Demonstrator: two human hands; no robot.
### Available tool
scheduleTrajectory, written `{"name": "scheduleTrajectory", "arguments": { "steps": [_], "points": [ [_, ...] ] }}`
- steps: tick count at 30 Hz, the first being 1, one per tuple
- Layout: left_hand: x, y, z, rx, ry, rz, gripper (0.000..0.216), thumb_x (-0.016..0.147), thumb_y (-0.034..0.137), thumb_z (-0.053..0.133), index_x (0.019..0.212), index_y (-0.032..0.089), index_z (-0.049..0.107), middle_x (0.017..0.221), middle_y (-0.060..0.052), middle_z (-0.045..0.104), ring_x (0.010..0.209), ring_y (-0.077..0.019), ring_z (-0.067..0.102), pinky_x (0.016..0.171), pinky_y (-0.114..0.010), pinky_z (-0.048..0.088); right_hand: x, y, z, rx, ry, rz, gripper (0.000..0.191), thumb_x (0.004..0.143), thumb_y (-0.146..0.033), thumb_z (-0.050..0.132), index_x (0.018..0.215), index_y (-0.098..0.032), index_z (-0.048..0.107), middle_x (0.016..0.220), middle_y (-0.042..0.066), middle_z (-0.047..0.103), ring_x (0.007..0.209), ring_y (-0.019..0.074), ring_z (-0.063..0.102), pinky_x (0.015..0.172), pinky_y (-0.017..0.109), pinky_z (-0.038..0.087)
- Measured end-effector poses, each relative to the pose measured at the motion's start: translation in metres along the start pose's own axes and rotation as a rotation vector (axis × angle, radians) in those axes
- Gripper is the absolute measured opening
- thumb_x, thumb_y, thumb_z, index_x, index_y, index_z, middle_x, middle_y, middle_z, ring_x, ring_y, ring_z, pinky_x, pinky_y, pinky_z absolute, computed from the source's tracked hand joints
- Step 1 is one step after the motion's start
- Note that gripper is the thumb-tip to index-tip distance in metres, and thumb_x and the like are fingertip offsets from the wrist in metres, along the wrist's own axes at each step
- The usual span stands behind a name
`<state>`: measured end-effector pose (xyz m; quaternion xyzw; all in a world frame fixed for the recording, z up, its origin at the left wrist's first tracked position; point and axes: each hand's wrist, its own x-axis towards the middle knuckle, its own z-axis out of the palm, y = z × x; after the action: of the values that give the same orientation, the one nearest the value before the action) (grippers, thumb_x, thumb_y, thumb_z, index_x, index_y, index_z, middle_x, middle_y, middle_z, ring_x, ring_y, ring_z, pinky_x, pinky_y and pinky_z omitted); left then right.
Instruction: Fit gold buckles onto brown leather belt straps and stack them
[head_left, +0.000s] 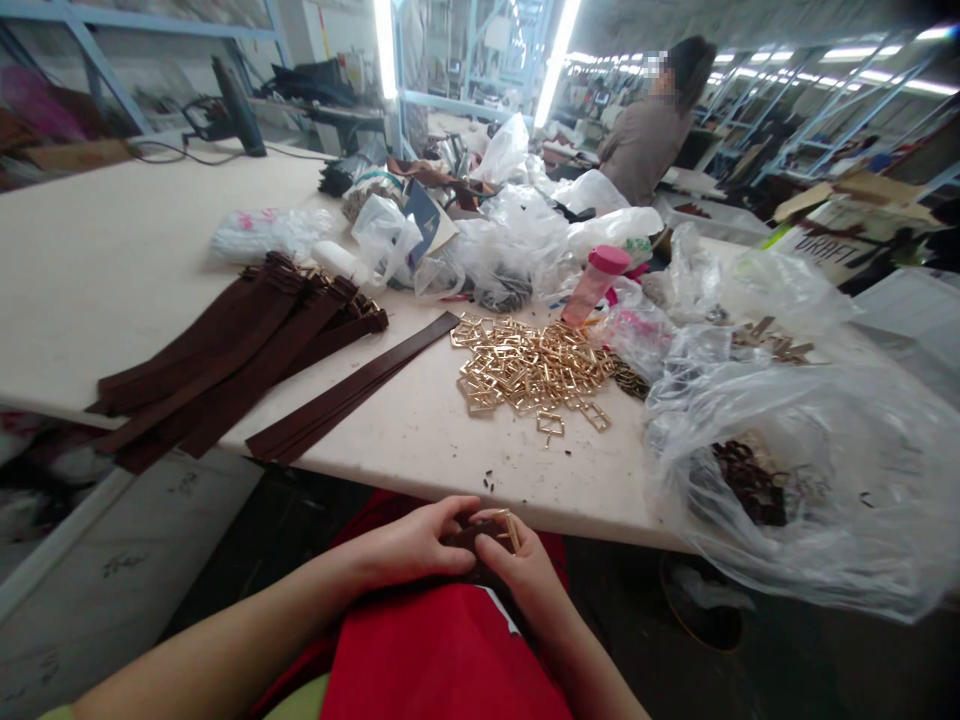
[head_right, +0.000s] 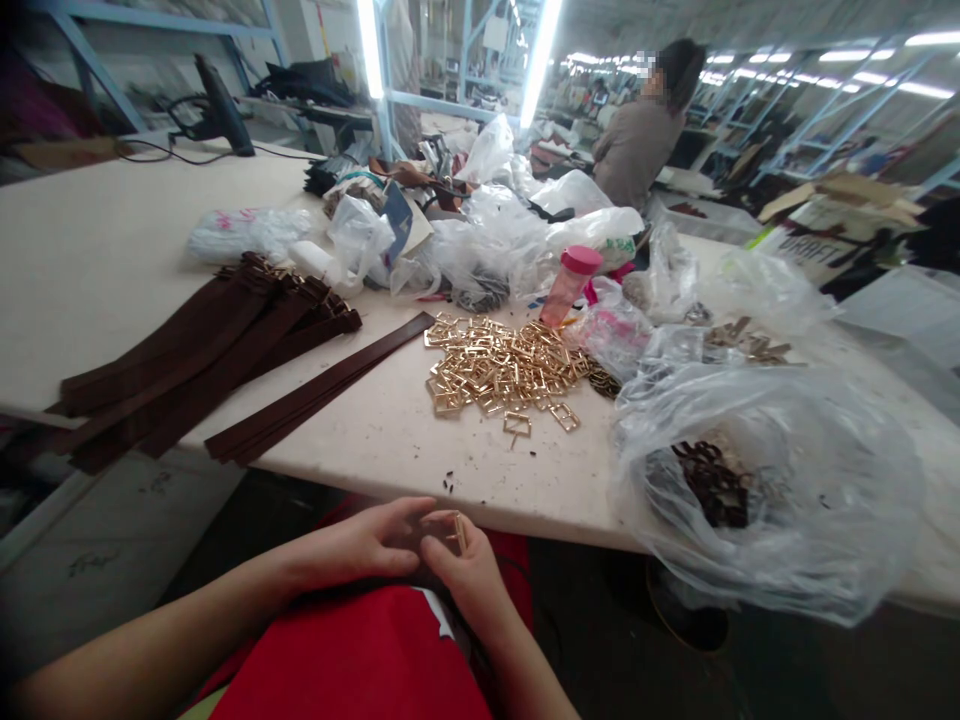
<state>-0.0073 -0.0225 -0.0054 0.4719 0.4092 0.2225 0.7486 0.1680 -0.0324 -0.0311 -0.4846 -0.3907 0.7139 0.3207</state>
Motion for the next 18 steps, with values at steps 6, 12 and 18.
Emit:
{"name": "scheduleTrajectory", "arguments": {
  "steps": [6,12,18],
  "points": [
    [-0.002,0.01,-0.005,-0.074,-0.049,-0.131,0.05,0.064,0.017,0.059,0.114,0.014,0.054,0.089,-0.003,0.066,0.073,-0.0142,0.058,0.065,-0.024,0.043,-0.001,-0.005,-0.004,-0.177,0.095,-0.132,0.027,0.073,-0.031,0.06,0.094,-0.016,0.058,0.086,0.005,0.064,0.079,0.0187,0.06,0.07,0.03,0.048],
    [0.002,-0.003,-0.004,-0.051,0.088,-0.133,0.041,0.061,0.022,0.061,0.1,0.01,0.062,0.081,-0.003,0.068,0.068,-0.0151,0.057,0.061,-0.024,0.042,0.003,-0.008,0.0,-0.473,0.148,-0.245,0.023,0.072,-0.02,0.053,0.094,-0.016,0.057,0.088,0.004,0.064,0.081,0.018,0.06,0.075,0.029,0.047],
    [0.001,-0.001,-0.002,-0.01,0.094,-0.106,0.039,0.063,0.028,0.063,0.099,0.011,0.065,0.091,-0.005,0.07,0.084,-0.0206,0.06,0.074,-0.027,0.045,0.0,-0.007,0.001,-0.495,0.049,-0.24,0.019,0.073,-0.019,0.051,0.091,-0.016,0.057,0.08,0.003,0.064,0.074,0.0158,0.06,0.068,0.025,0.048]
  ]
}}
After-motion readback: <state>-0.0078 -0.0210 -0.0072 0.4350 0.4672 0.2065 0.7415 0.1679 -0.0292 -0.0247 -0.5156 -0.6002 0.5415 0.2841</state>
